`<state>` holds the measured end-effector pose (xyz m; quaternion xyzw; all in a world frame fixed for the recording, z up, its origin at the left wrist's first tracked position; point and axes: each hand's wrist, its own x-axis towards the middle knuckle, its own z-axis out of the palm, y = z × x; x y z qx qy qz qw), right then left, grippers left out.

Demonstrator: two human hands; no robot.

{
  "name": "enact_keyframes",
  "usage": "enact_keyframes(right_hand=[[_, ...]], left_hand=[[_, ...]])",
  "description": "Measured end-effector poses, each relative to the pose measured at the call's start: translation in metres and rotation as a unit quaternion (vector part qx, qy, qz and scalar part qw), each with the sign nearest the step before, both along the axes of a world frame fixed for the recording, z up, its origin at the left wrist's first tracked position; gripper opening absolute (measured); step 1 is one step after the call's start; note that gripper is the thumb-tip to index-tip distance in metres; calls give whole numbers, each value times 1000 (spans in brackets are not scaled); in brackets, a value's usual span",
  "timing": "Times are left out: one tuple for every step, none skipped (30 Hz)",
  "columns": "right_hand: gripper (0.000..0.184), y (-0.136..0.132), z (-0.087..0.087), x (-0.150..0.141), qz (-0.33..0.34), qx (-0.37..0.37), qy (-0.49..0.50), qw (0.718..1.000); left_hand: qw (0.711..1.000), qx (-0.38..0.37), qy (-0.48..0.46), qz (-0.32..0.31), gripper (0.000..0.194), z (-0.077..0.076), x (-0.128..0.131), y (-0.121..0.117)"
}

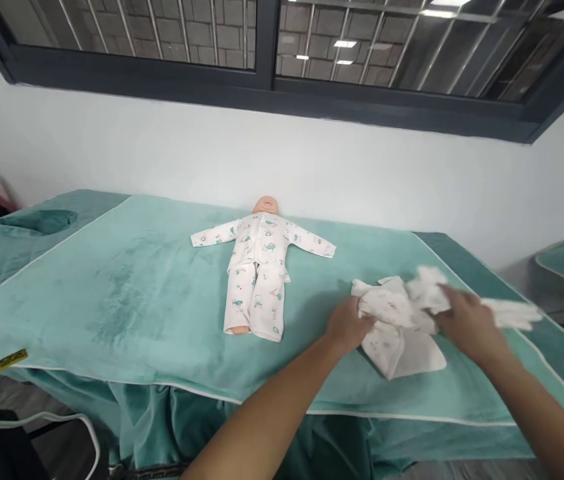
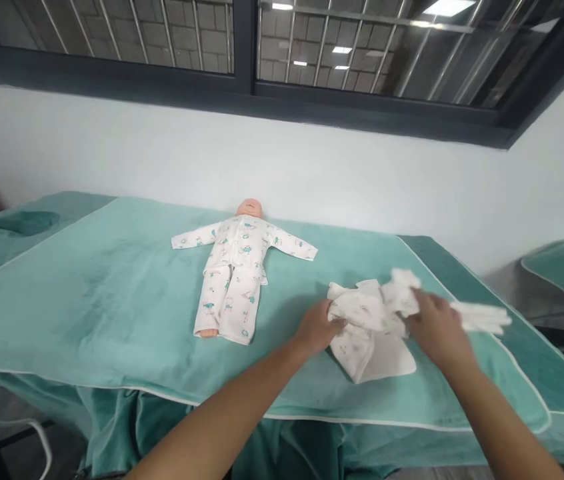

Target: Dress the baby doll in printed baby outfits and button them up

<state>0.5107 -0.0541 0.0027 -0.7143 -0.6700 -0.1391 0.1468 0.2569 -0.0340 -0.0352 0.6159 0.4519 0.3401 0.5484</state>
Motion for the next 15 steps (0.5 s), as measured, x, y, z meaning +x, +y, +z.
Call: enact_keyframes(right_hand=[[42, -1, -18, 6, 12, -52, 15, 998], [42, -2, -32, 9, -10, -55, 33, 998], [42, -3, -41, 10, -7, -62, 42, 997], [41, -4, -44, 8, -18, -59, 62, 996], [39, -5, -42, 5, -27, -55, 87, 994], [37, -5, -37, -1, -33, -52, 113, 992], [34, -5, -29, -8, -39, -46, 140, 988], [34, -5, -20, -17, -45, -31, 159, 986], [35, -4, -13, -28, -45, -2, 163, 986], [36, -3, -8, -40, -35, 22, 160, 986], [39, -3, -5, -52, -13, 34, 155, 987], [42, -2, -5, -63, 24, 18, 148, 989], [43, -2, -7, -73, 75, -24, 135, 988], [45, -2, -10, -82, 129, -73, 117, 982], [46, -2, -12, -88, 166, -103, 95, 976]], left_hand=[[1000, -4, -5, 0, 32, -1, -2, 1], [1000, -9, -9, 4, 28, -2, -6, 2], [1000, -15, -13, 14, 25, -2, -11, 3], [999, -20, -16, 26, 24, -2, -16, 5], [999, -24, -17, 42, 24, -1, -21, 7], [998, -27, -18, 59, 25, 0, -26, 9], [996, -34, -28, 73, 27, 2, -30, 11], [995, -44, -45, 80, 30, 5, -34, 13], [993, -57, -69, 76, 34, 9, -38, 15], [991, -72, -97, 61, 39, 14, -43, 16], [988, -82, -127, 41, 45, 20, -48, 18], [984, -83, -155, 24, 52, 26, -54, 20], [982, -71, -176, 16, 56, 32, -63, 23], [980, -49, -191, 22, 56, 38, -73, 28], [979, -15, -199, 44, 53, 44, -87, 34]])
